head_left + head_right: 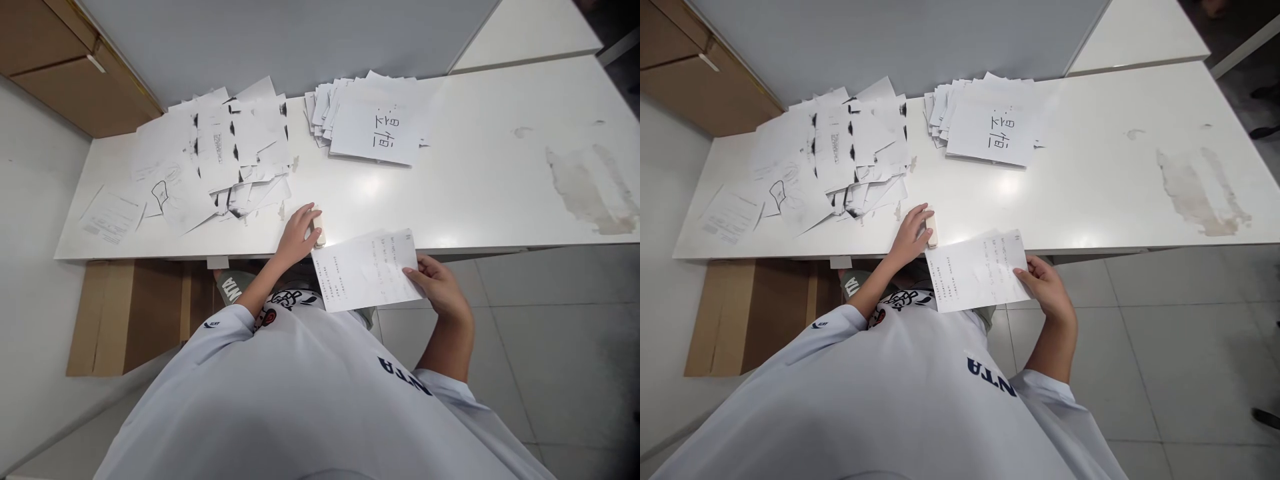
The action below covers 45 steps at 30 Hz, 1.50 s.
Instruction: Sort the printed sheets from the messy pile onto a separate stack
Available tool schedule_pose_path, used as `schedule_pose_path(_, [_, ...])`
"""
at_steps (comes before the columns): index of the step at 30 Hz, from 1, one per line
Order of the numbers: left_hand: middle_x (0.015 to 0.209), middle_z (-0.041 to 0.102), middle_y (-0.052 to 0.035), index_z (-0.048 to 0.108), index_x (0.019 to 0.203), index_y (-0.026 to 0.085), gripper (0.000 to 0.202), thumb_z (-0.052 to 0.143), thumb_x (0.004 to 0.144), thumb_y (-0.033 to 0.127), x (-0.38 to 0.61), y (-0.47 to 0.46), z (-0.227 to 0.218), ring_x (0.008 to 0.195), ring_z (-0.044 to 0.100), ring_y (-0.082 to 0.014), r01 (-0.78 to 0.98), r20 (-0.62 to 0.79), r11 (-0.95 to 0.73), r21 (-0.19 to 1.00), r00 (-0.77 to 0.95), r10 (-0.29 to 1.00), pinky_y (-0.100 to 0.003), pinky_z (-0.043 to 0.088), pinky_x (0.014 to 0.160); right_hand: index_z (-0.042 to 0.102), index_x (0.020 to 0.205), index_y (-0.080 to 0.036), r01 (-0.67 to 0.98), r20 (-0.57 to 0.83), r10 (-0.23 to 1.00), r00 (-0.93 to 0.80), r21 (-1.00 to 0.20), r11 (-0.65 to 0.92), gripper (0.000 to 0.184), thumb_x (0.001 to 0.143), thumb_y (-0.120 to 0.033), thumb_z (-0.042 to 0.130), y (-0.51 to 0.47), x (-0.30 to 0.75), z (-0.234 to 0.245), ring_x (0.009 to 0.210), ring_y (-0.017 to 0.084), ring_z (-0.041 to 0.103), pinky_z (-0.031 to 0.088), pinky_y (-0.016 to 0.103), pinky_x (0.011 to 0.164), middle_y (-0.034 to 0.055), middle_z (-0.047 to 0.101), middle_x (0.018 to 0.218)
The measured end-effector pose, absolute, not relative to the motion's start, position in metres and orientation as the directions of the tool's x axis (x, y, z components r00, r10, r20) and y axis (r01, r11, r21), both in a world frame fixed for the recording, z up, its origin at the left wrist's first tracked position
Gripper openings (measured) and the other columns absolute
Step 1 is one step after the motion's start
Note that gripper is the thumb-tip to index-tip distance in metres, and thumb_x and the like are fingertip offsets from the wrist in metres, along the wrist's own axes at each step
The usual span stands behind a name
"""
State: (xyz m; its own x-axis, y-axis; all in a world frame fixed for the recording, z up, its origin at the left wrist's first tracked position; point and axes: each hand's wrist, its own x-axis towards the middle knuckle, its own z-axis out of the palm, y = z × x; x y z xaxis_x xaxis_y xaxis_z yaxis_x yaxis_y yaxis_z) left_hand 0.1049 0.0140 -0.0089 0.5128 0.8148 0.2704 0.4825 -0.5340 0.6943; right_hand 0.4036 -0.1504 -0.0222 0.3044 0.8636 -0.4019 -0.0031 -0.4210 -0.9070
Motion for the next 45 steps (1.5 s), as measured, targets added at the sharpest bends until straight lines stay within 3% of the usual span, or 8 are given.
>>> schedule_pose_path(12, [0.147,0.046,-0.0127,0.051,0.13,0.022,0.042,0.041,0.099,0.048,0.107,0.013,-0.007,0.137,0.044,-0.0259,0.486,0.259,-0.524,0.699,0.511,0.82,-0.046,0.039,0.114,0.069,0.101,-0.019,-0.062,-0.445,0.841,0.306,-0.891,-0.449,0.041,0.067,-0.041,0.077,-0.143,0.41,-0.026,0.077,0.023,0.069,0.055,0.031,0.063,0.0063,0.074,0.09])
schedule_pose_path(20, [0.149,0.045,-0.0114,0.049,0.132,0.025,0.045,0.035,0.1,0.052,0.106,0.014,-0.008,0.139,0.043,-0.026,0.495,0.265,-0.539,0.681,0.52,0.812,-0.047,0.038,0.115,0.067,0.1,-0.021,-0.025,-0.35,0.867,0.353,-0.931,-0.365,0.036,0.07,-0.042,0.071,-0.138,0.398,-0.029,0.085,0.024,0.07,0.056,0.035,0.072,0.0056,0.074,0.091])
schedule_pose_path(23, [0.154,0.039,-0.0115,0.044,0.139,0.025,0.049,0.029,0.101,0.052,0.106,0.015,-0.011,0.146,0.033,-0.0272,0.514,0.237,-0.55,0.658,0.552,0.799,-0.048,0.032,0.118,0.067,0.1,-0.021,-0.062,-0.367,0.85,0.377,-0.926,-0.372,0.037,0.07,-0.04,0.072,-0.141,0.396,-0.025,0.086,0.024,0.07,0.057,0.035,0.074,0.0058,0.074,0.094])
schedule_pose_path(29, [0.166,0.013,-0.0079,0.029,0.152,0.026,0.055,0.02,0.103,0.048,0.11,0.014,-0.01,0.155,0.001,-0.0279,0.55,0.16,-0.588,0.593,0.635,0.756,-0.056,0.008,0.124,0.066,0.098,-0.021,-0.128,-0.415,0.822,0.389,-0.908,-0.398,0.039,0.065,-0.041,0.075,-0.142,0.391,-0.022,0.081,0.024,0.07,0.056,0.034,0.071,0.005,0.074,0.089])
schedule_pose_path(32, [0.167,0.009,-0.0092,0.029,0.153,0.024,0.056,0.019,0.103,0.047,0.11,0.014,-0.007,0.154,-0.003,-0.0291,0.571,0.113,-0.583,0.578,0.651,0.75,-0.058,0.007,0.123,0.066,0.096,-0.021,-0.109,-0.41,0.824,0.39,-0.91,-0.401,0.038,0.065,-0.042,0.075,-0.139,0.39,-0.023,0.076,0.022,0.069,0.055,0.033,0.068,0.0044,0.074,0.086])
schedule_pose_path(38, [0.167,0.001,-0.0093,0.01,0.158,0.023,0.063,0.018,0.102,0.052,0.1,0.016,-0.002,0.153,-0.009,-0.0253,0.538,0.052,-0.535,0.651,0.671,0.739,-0.051,0.012,0.126,0.068,0.089,-0.025,-0.057,-0.393,0.796,0.46,-0.908,-0.415,0.036,0.059,-0.042,0.079,-0.135,0.409,-0.024,0.064,0.022,0.062,0.05,0.033,0.053,0.0041,0.069,0.077])
schedule_pose_path(41, [0.167,-0.001,-0.0031,0.003,0.158,0.029,0.064,0.017,0.101,0.054,0.094,0.015,0.001,0.153,-0.007,-0.0229,0.51,0.048,-0.501,0.699,0.665,0.745,-0.047,0.013,0.127,0.065,0.077,-0.026,-0.05,-0.246,0.711,0.659,-0.957,-0.285,0.031,0.054,-0.039,0.08,-0.114,0.427,-0.026,0.059,0.022,0.057,0.048,0.037,0.054,0.0047,0.062,0.071])
schedule_pose_path(45, [0.166,-0.001,0.004,0.002,0.158,0.034,0.062,0.016,0.101,0.055,0.092,0.006,0.004,0.153,-0.002,-0.02,0.493,0.043,-0.424,0.76,0.612,0.79,-0.043,0.015,0.128,0.048,0.066,-0.025,0.125,0.13,0.406,0.904,-0.991,0.04,0.033,0.055,-0.041,0.075,-0.02,0.457,-0.025,0.065,0.02,0.053,0.049,0.045,0.068,0.0027,0.052,0.069])
